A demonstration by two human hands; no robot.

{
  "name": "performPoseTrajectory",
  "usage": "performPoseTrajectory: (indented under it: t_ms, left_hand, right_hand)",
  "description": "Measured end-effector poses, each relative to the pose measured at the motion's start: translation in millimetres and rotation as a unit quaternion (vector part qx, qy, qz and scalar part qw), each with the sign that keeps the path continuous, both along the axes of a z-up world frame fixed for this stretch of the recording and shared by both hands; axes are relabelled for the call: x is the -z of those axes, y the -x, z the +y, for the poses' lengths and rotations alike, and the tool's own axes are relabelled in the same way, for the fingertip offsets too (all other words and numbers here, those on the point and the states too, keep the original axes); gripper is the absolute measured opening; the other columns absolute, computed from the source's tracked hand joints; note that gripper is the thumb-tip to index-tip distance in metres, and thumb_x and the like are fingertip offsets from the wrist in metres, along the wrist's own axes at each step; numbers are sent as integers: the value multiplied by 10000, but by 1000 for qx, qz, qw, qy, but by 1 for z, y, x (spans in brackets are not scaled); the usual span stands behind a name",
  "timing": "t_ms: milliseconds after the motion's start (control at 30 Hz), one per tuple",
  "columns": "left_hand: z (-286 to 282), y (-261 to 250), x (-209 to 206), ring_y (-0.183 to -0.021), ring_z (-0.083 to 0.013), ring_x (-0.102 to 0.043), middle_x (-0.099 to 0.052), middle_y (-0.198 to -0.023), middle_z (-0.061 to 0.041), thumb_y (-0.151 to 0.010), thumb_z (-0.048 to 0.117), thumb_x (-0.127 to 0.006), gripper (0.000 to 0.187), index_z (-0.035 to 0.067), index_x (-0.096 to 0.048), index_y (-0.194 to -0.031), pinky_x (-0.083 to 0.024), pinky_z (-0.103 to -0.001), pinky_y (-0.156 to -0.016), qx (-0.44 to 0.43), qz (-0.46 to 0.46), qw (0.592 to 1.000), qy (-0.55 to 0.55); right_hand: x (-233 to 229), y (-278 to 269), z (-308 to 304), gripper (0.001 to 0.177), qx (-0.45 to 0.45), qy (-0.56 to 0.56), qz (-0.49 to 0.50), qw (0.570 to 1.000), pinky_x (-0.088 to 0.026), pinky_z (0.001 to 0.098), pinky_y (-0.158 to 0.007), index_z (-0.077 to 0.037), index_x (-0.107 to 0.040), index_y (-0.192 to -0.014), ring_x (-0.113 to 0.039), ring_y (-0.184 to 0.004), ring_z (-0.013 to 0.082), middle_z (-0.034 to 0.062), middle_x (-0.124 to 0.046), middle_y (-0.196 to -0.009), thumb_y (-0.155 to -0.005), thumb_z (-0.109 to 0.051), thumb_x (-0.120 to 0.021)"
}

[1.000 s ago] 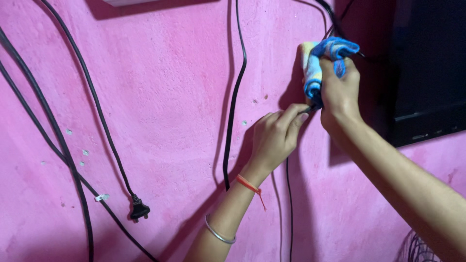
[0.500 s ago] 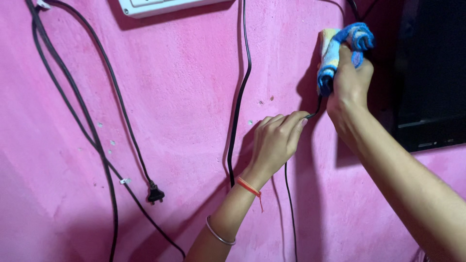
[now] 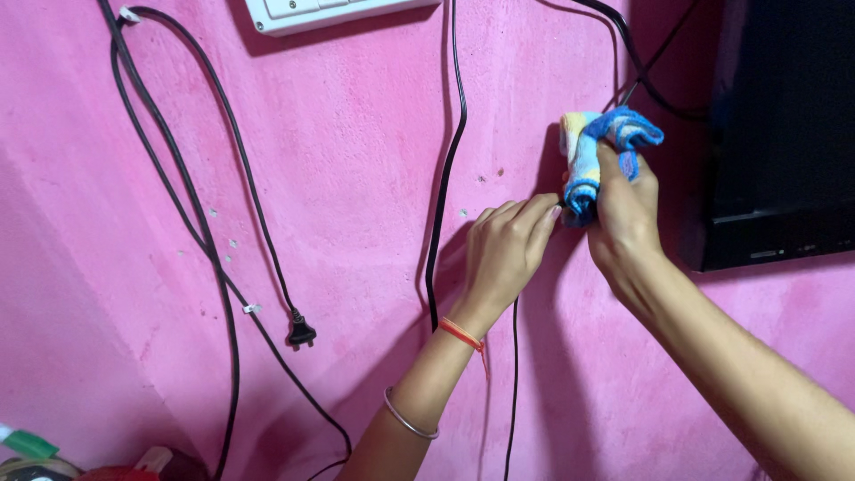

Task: The person wipes the exterior of a small floor fan with a cloth and then cleans the frame and power cables of a wall-mounted television.

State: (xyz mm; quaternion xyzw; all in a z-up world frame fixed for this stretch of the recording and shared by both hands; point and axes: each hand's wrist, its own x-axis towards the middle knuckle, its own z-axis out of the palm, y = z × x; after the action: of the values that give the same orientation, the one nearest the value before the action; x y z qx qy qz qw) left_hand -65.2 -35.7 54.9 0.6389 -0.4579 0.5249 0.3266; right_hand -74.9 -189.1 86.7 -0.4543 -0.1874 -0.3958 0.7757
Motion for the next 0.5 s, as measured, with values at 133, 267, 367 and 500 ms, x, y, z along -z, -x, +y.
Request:
performPoseTrajectory:
  t_ms: [133,267,367,500]
  left_hand:
    - [-1,7,3,-834,-294,-705,-746,-935,-112,-998,194,-620,184,75,-708,-1108,-506,-431,-745,-10,15,1000,-7]
    - [-2,18,4,-820,-328,-705,-735,-904,-135,-952,150,-632,159,70,-690,-1077,-521,-460,-708,-24,61,998,-13]
    - [-3,24,9,-806,-350,-712,-741,-914,-143,-903,111,-641,176,69,-677,-1070,-536,-474,-669,-23,112,993,5]
    - [-4,24,19,-854,-380,-714,-741,-964,-166,-896,73,-645,144,41,-637,-1036,-542,-479,-679,20,142,989,46]
  right_hand:
    - [10,11,4,193,-32,-14,20,999,-554,299,-648,-15,-621,-1161,-669,-760,156,74,-681,-909,-1054,-169,-573]
    - [20,26,13,183,-44,-18,37,998,-518,283,-675,-33,-642,-1166,-638,-789,117,36,-672,-947,-1047,-153,-571]
    - [27,36,21,200,-33,-26,82,996,-520,277,-681,-51,-646,-1156,-634,-793,96,16,-678,-961,-1051,-194,-554]
    - [35,46,29,196,-36,-2,59,998,-511,278,-677,-49,-637,-1169,-627,-804,91,10,-667,-966,-1069,-192,-549]
